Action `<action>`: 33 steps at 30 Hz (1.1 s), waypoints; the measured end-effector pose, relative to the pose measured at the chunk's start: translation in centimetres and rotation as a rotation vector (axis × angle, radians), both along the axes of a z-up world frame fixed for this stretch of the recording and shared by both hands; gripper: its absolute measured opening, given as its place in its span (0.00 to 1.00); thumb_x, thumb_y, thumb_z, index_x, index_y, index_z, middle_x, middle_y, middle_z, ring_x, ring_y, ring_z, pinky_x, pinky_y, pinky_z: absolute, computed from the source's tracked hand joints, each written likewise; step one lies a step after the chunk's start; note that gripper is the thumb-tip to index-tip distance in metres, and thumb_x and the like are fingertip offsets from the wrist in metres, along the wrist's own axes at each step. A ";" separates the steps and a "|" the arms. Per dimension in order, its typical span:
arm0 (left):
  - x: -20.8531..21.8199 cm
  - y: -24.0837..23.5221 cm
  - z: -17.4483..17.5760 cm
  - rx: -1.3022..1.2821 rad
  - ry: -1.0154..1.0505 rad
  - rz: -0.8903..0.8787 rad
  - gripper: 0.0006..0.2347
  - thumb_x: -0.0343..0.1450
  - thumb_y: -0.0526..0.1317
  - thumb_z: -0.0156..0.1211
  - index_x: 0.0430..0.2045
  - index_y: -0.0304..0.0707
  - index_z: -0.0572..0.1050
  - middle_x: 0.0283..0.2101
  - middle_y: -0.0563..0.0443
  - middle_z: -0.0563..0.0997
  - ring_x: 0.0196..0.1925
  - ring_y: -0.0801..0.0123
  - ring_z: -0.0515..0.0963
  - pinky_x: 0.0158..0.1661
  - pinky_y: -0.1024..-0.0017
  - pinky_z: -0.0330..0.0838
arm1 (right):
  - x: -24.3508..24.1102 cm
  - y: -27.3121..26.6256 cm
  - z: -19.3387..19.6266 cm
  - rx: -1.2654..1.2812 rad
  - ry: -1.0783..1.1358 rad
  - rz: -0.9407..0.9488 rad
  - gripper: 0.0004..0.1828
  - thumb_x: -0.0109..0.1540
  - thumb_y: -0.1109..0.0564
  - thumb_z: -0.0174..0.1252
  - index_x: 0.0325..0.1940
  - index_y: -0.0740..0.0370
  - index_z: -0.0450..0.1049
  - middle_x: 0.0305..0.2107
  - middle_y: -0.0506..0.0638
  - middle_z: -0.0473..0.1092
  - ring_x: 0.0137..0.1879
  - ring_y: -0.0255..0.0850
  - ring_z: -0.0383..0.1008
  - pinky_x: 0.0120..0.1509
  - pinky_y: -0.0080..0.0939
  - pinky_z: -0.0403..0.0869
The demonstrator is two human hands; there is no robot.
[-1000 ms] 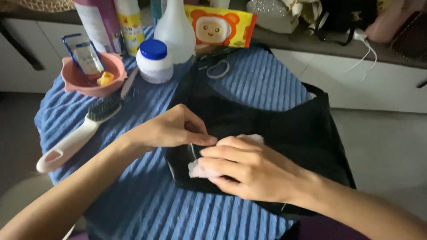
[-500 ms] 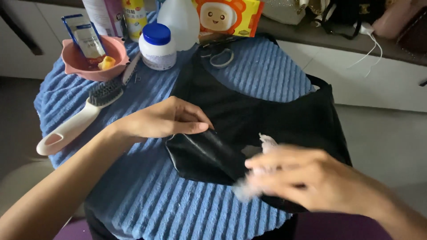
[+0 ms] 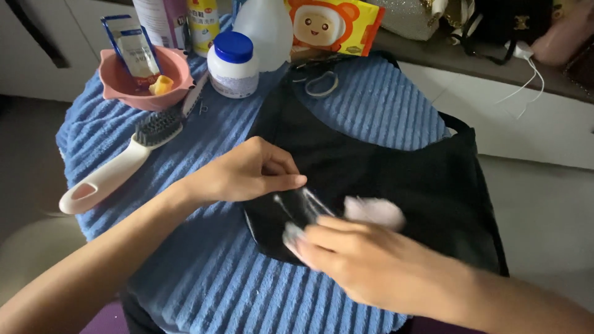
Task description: Wiping a black leather bag with wet wipes to clean its surface and strap.
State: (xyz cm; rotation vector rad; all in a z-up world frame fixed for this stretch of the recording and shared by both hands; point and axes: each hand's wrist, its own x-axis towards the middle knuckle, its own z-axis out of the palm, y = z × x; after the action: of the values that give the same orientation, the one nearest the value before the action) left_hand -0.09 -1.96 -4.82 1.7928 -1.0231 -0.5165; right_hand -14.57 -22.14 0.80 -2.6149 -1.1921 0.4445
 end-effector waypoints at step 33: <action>-14.8 0.9 -5.8 0.157 -1.338 0.646 0.05 0.77 0.33 0.58 0.31 0.35 0.78 0.36 0.49 0.80 0.49 0.63 0.86 0.51 0.74 0.82 | 14.0 2.0 -5.3 0.529 -0.225 0.391 0.22 0.60 0.78 0.57 0.54 0.63 0.79 0.45 0.51 0.77 0.44 0.41 0.72 0.50 0.39 0.68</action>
State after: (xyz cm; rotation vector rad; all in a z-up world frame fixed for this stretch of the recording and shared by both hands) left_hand -14.92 -1.08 -10.63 2.4325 -1.0939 1.1909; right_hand -0.56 -20.17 -4.55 -2.0191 -1.6352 -0.1050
